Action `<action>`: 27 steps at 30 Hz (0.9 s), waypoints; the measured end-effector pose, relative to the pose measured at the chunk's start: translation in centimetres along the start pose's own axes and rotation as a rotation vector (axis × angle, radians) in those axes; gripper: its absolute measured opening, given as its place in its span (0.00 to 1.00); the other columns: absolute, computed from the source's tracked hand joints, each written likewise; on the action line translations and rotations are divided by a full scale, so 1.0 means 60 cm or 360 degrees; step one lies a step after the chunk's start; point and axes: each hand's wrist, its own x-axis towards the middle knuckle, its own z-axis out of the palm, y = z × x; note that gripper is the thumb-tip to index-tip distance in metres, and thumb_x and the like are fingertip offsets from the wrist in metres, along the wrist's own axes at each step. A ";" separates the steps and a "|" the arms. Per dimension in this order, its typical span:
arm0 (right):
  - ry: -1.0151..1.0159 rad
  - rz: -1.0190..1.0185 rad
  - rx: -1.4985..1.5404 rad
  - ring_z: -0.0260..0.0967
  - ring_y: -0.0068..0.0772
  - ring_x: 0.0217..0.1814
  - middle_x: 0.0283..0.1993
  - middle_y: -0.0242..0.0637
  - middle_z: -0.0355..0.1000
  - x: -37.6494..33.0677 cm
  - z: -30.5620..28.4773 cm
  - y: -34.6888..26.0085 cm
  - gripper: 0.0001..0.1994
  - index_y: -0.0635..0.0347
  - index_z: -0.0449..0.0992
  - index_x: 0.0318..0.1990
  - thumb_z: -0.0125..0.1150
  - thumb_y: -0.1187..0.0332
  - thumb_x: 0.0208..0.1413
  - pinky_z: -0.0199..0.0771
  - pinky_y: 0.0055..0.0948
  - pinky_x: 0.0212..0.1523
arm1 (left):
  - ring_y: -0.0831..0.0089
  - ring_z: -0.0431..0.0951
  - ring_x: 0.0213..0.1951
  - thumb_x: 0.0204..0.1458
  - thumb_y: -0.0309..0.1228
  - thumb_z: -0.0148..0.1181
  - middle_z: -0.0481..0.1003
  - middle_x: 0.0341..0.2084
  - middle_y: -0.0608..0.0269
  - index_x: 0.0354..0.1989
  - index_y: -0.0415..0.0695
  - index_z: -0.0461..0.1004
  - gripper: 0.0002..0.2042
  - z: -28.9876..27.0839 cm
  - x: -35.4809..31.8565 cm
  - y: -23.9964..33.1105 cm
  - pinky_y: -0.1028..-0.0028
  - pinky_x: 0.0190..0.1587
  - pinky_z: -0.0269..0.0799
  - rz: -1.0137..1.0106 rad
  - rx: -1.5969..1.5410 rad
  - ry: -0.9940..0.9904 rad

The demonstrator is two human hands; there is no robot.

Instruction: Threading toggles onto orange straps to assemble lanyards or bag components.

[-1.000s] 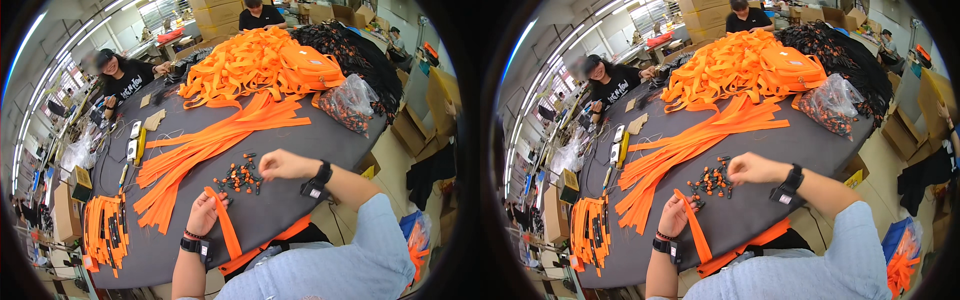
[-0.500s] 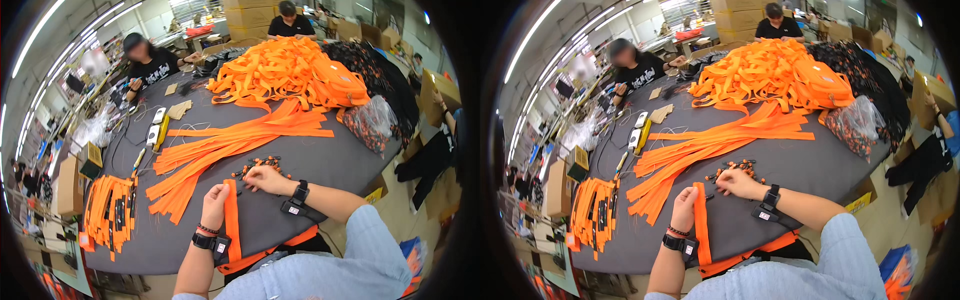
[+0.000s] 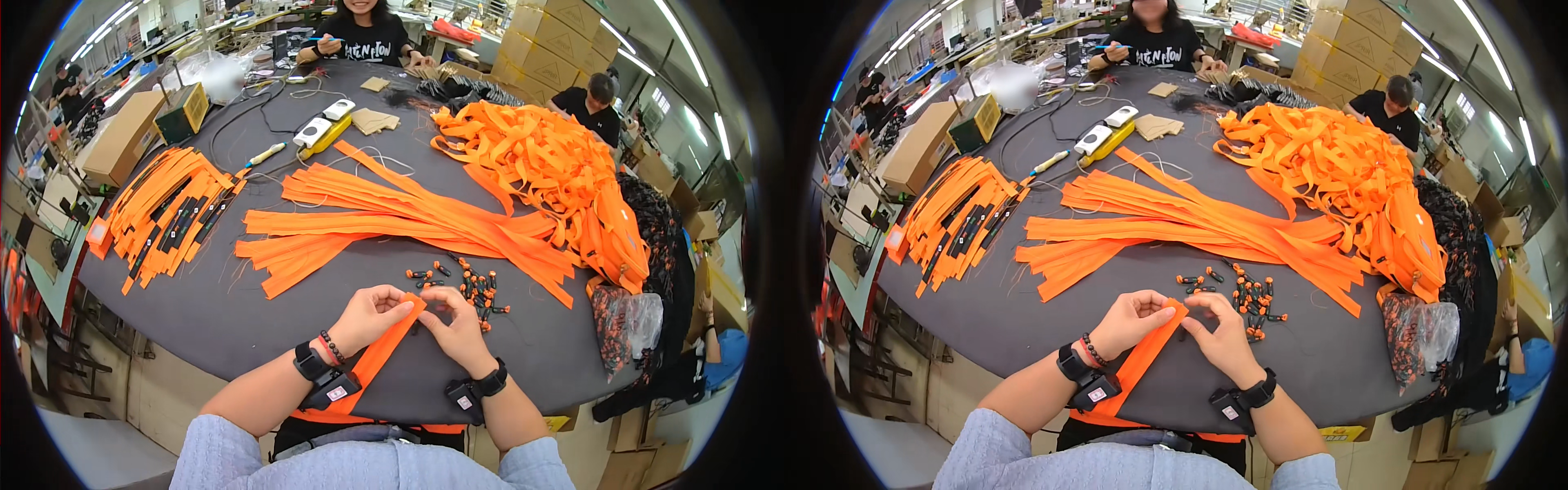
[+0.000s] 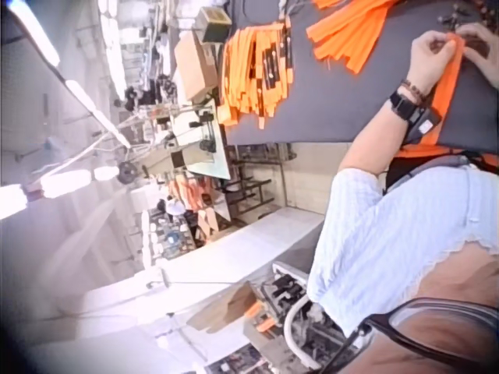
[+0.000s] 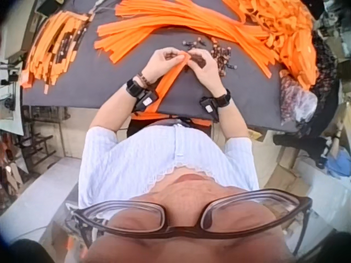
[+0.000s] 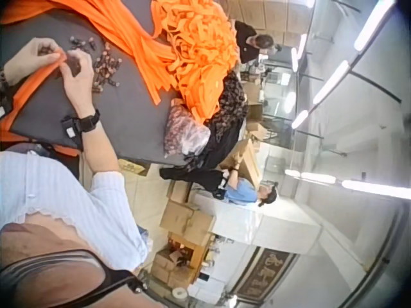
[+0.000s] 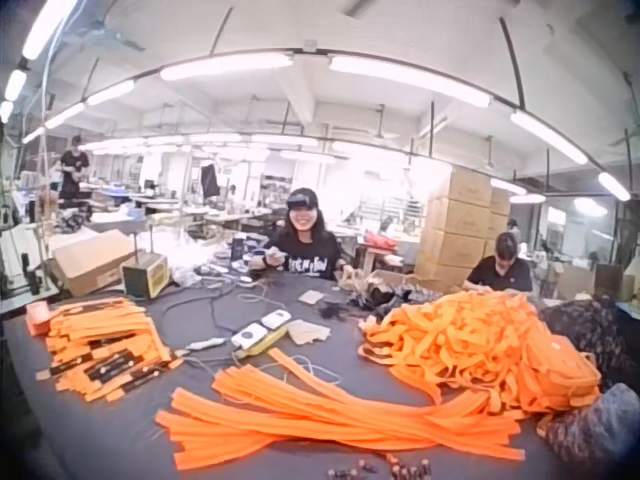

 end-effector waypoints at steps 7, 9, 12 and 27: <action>0.0109 0.0222 0.0452 0.70 0.22 0.42 0.39 0.35 0.76 -0.014 0.007 0.010 0.09 0.64 0.75 0.41 0.62 0.70 0.55 0.68 0.25 0.46 | 0.86 0.75 0.34 0.57 0.28 0.57 0.76 0.33 0.66 0.40 0.34 0.73 0.09 0.021 -0.007 -0.004 0.84 0.38 0.71 0.0108 0.0200 -0.0003; 0.0102 0.0265 0.0528 0.70 0.24 0.41 0.36 0.35 0.76 -0.015 0.005 0.007 0.07 0.64 0.76 0.39 0.62 0.71 0.55 0.68 0.25 0.45 | 0.87 0.74 0.34 0.57 0.28 0.58 0.76 0.31 0.66 0.39 0.34 0.73 0.08 0.029 -0.011 0.002 0.85 0.37 0.70 0.0061 0.0195 -0.0001; 0.0052 0.0197 0.0423 0.71 0.27 0.39 0.33 0.34 0.75 -0.018 0.004 0.002 0.05 0.62 0.76 0.35 0.64 0.72 0.53 0.67 0.26 0.45 | 0.88 0.73 0.32 0.57 0.29 0.58 0.76 0.29 0.68 0.37 0.34 0.73 0.09 0.022 -0.010 0.009 0.86 0.35 0.69 0.0017 0.0413 -0.0039; 0.0330 -0.0019 0.0308 0.71 0.28 0.36 0.33 0.35 0.74 -0.009 0.004 0.029 0.05 0.63 0.76 0.36 0.64 0.73 0.53 0.69 0.23 0.39 | 0.83 0.76 0.33 0.56 0.30 0.59 0.77 0.31 0.66 0.40 0.37 0.74 0.09 0.017 -0.012 0.025 0.84 0.37 0.71 -0.0149 -0.0011 -0.0100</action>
